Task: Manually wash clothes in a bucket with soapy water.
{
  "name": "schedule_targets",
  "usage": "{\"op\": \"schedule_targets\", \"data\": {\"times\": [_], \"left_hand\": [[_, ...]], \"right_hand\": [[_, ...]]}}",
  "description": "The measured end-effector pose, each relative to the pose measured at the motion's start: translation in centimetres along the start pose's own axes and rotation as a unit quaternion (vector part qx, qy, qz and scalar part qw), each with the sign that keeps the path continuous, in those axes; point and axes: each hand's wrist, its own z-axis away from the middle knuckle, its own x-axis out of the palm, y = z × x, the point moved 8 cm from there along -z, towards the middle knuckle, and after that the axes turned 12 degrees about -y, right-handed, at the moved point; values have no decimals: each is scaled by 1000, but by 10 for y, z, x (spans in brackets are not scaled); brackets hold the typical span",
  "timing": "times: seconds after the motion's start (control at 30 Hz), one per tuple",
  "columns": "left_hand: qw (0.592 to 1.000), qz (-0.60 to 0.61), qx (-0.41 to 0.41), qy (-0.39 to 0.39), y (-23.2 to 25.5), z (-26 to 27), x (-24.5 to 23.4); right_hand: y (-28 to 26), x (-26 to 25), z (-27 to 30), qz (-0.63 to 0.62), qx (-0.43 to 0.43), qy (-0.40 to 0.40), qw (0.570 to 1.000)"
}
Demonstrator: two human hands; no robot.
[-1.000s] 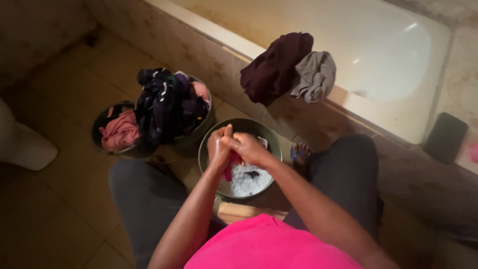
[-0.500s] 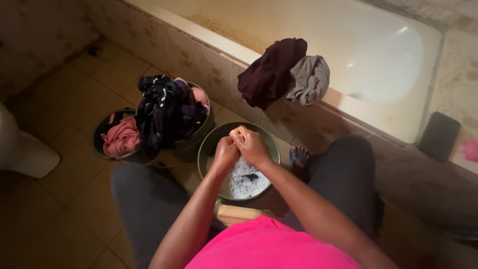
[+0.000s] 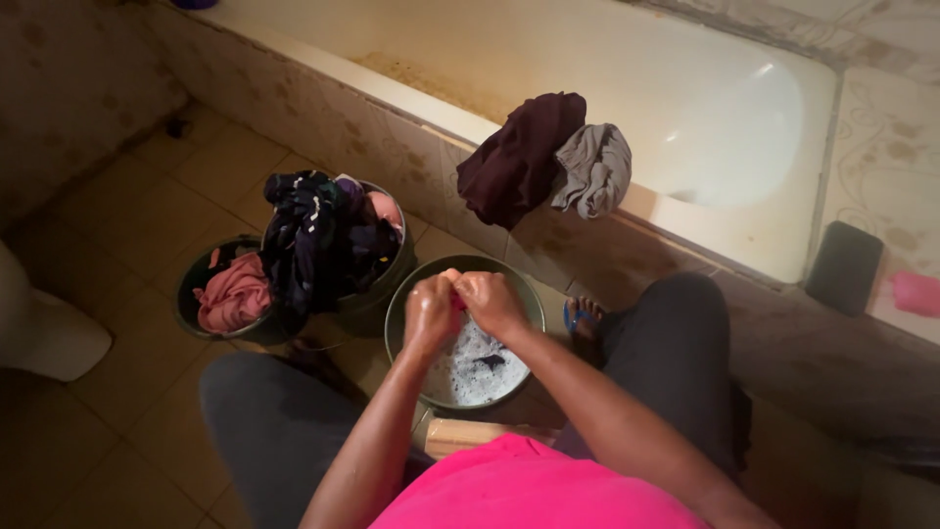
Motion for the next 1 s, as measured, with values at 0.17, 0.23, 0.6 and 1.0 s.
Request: {"op": "schedule_targets", "data": {"times": [0.17, 0.23, 0.6, 1.0], "left_hand": [[959, 129, -253, -19, -22, 11, -17], [941, 246, -234, -16, -36, 12, 4], [708, 673, -191, -96, -91, 9, 108], [722, 676, -77, -122, -116, -6, 131]], "right_hand": [[-4, 2, -6, 106, 87, -11, 990], [-12, 3, -4, 136, 107, -19, 985], [-27, 36, 17, 118, -73, -2, 990], [-13, -19, -16, 118, 2, 38, 992]]}}
